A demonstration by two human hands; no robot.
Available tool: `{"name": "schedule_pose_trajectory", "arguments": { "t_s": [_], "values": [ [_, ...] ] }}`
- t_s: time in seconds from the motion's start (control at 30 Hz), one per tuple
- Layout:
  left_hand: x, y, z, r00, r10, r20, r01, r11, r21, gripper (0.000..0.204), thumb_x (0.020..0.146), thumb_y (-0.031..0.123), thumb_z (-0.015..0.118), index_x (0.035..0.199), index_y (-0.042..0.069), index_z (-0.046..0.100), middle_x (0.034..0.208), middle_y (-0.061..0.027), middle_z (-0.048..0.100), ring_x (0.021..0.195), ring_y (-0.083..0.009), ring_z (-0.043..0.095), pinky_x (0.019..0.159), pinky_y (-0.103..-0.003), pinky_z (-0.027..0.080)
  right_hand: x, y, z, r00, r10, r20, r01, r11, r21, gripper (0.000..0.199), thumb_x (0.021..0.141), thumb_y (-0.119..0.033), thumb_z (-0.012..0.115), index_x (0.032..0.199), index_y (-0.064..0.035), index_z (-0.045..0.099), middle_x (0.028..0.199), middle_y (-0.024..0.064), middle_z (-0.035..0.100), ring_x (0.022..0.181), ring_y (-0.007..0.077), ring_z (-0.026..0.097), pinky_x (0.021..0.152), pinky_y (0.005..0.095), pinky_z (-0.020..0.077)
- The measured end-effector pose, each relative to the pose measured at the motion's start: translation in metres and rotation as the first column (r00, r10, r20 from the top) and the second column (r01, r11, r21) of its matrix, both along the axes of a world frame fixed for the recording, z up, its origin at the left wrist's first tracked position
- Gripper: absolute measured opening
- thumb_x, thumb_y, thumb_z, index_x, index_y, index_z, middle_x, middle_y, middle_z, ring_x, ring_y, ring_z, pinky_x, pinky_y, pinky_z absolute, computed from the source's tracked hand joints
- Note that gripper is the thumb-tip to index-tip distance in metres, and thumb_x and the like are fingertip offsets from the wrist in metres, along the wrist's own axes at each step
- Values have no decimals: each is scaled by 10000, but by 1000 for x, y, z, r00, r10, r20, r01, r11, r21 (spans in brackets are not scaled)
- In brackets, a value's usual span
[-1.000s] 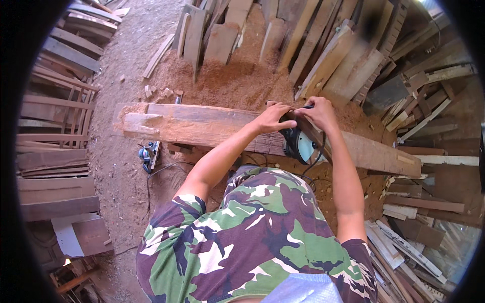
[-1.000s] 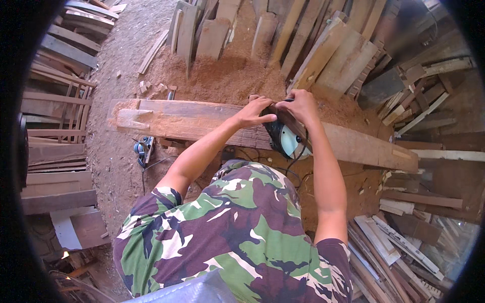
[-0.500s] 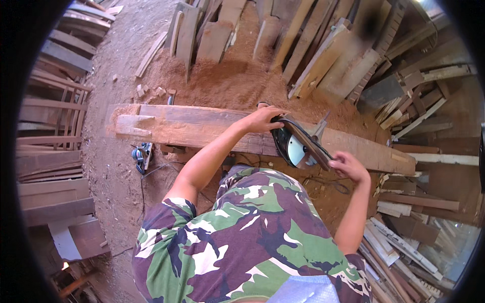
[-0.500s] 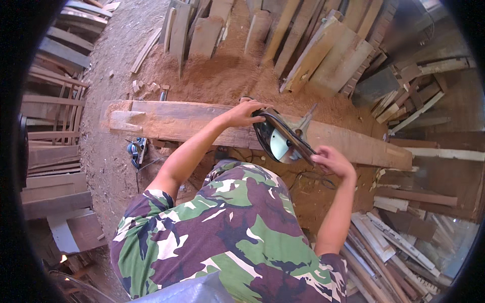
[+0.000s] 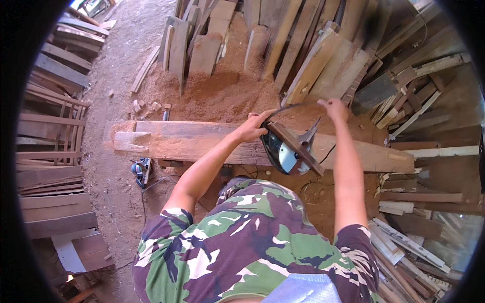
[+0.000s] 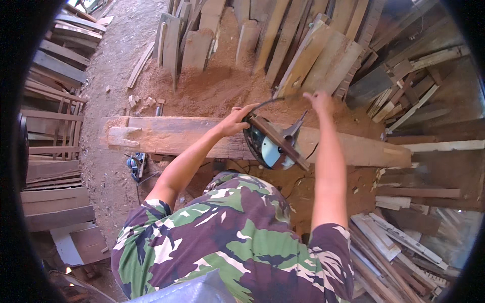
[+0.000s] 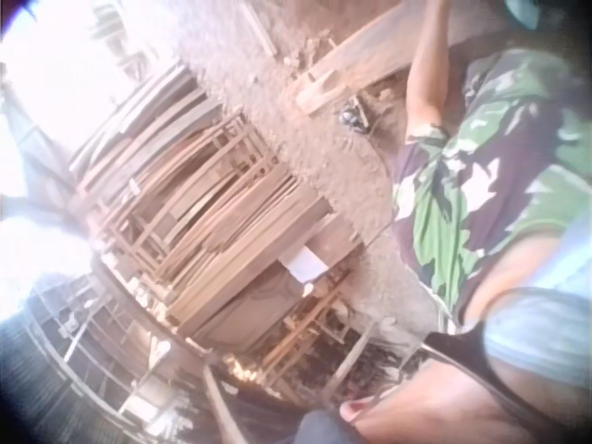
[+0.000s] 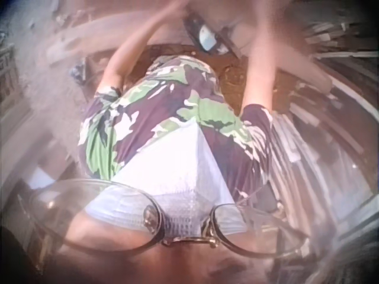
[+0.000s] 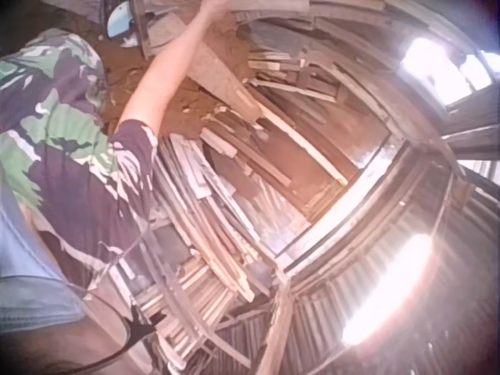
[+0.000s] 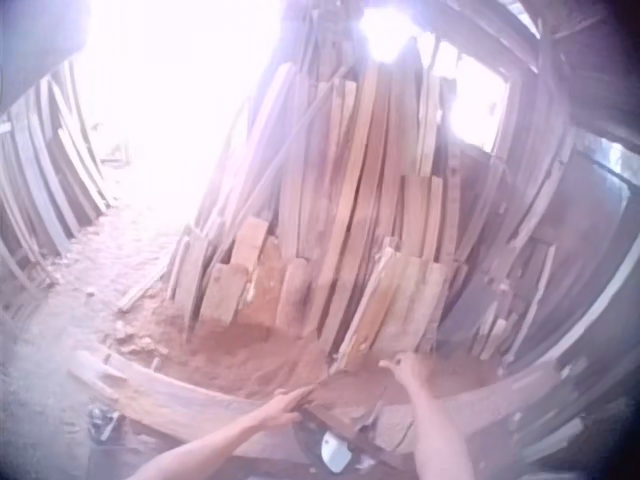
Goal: The person uses a power router to carve a groove along the edge of a curved wooden board, then adjusts the router and repeats the process on the other side.
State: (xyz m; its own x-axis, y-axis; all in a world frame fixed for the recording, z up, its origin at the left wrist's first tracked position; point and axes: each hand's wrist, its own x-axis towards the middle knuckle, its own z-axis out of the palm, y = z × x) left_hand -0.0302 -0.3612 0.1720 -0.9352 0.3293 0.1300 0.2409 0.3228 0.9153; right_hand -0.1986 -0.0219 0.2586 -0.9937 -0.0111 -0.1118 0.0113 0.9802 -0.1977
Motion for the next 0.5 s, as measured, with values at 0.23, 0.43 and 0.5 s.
{"name": "schedule_pose_trajectory", "arguments": {
  "t_s": [0.23, 0.43, 0.5],
  "values": [
    [1, 0, 6, 997, -73, 10, 74, 995, -69, 864, 716, 98, 607, 1569, 203, 520, 1383, -144, 684, 1214, -295, 577, 1171, -450, 258, 12, 51, -118, 863, -360, 354, 491, 765, -417, 600, 873, -664, 774, 718, -93, 679, 565, 51, 553, 513, 219, 546, 485, 385, 404],
    [-15, 6, 20, 971, -228, -68, 215, 963, -160, 704, 867, 437, 679, 1527, 221, 563, 1359, -138, 683, 1213, -297, 591, 1147, -460, 260, 71, 129, -170, 813, -356, 460, 527, 787, -321, 596, 958, -601, 713, 786, -30, 717, 622, 85, 604, 489, 250, 530, 484, 402, 403],
    [-18, 10, 23, 968, -231, -101, 209, 959, -190, 749, 878, 579, 748, 1507, 212, 575, 1327, -155, 678, 1246, -315, 584, 1146, -467, 272, 108, 141, -204, 877, -346, 333, 450, 834, -320, 655, 990, -608, 653, 843, 22, 757, 705, 190, 695, 599, 361, 654, 581, 479, 497]
  ]
}}
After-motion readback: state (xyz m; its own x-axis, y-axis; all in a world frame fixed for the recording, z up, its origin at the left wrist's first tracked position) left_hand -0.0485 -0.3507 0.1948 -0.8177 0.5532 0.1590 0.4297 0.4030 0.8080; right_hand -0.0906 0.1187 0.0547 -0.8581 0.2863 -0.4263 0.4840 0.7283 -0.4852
